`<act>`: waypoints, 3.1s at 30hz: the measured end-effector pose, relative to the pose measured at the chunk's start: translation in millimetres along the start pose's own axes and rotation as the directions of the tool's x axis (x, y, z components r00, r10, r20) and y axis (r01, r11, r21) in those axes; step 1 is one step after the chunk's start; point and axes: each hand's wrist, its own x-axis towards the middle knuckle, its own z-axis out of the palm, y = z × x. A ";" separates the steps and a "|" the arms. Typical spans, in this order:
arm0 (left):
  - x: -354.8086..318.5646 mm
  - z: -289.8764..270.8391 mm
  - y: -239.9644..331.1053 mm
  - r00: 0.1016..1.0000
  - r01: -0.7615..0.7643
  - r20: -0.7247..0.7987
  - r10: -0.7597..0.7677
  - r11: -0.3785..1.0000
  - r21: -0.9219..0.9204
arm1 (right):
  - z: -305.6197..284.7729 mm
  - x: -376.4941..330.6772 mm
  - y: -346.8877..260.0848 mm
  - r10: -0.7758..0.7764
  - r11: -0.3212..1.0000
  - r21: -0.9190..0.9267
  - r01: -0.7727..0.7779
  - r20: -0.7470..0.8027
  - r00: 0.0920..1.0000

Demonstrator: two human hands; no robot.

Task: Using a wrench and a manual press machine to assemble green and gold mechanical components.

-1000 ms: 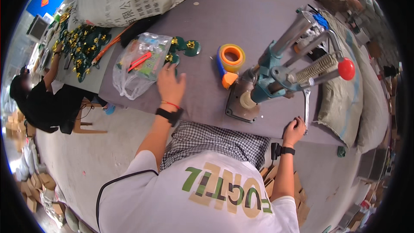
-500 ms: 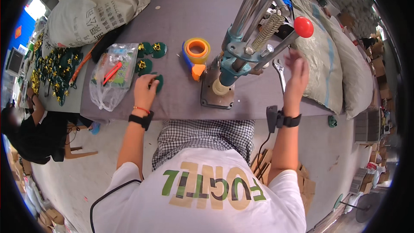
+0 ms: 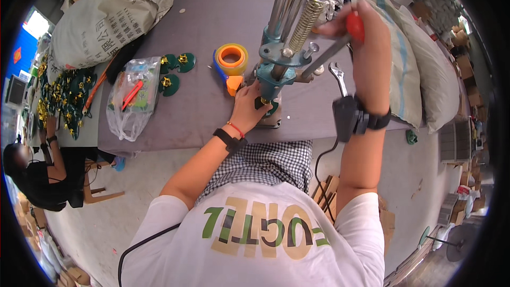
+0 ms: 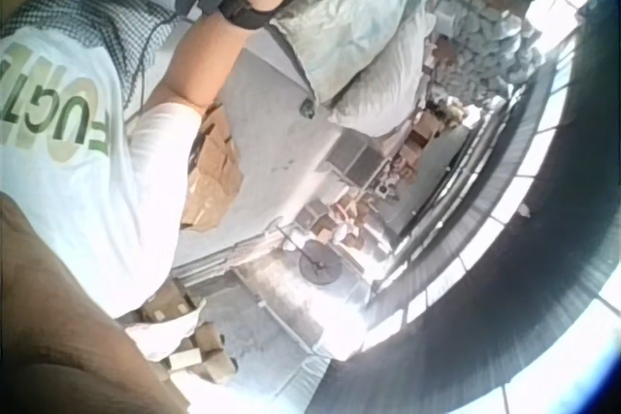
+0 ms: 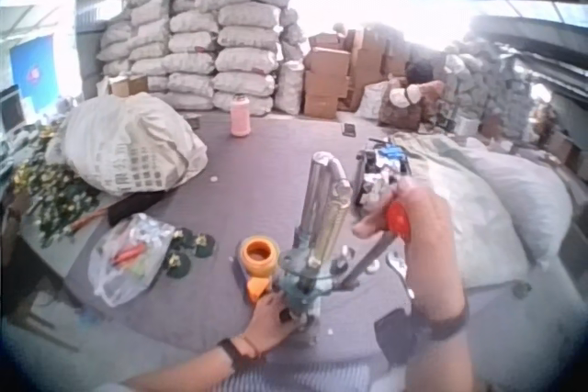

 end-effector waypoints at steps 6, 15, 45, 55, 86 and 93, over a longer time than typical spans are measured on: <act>-2.6 -5.5 4.5 0.955 0.297 0.154 -0.254 0.832 -0.469 | -10.6 -122.3 11.3 -0.219 0.968 -0.074 0.240 0.220 0.951; -0.3 -8.8 -4.6 0.951 0.298 0.237 -0.196 0.782 -0.547 | -18.3 -204.9 74.3 -0.275 0.782 -0.426 0.454 0.418 0.866; -4.2 -9.0 -9.8 0.964 0.252 0.223 -0.143 0.757 -0.603 | -8.8 -260.1 207.7 -0.289 0.482 -0.657 0.579 0.505 0.813; 7.9 -13.4 -10.1 0.947 0.261 0.306 -0.101 0.799 -0.542 | 0.9 -126.0 38.3 -0.312 0.944 -0.145 0.296 -0.109 0.944; -74.3 -99.9 -76.2 0.902 0.400 -0.158 -0.403 0.915 -0.051 | -116.2 -148.9 234.9 -0.015 0.234 -0.916 -0.327 -0.339 0.941; -22.3 -96.2 16.3 0.964 0.227 -0.092 -0.248 0.955 -0.190 | -149.8 -128.2 270.8 0.198 -0.032 -0.895 -0.444 -0.442 0.875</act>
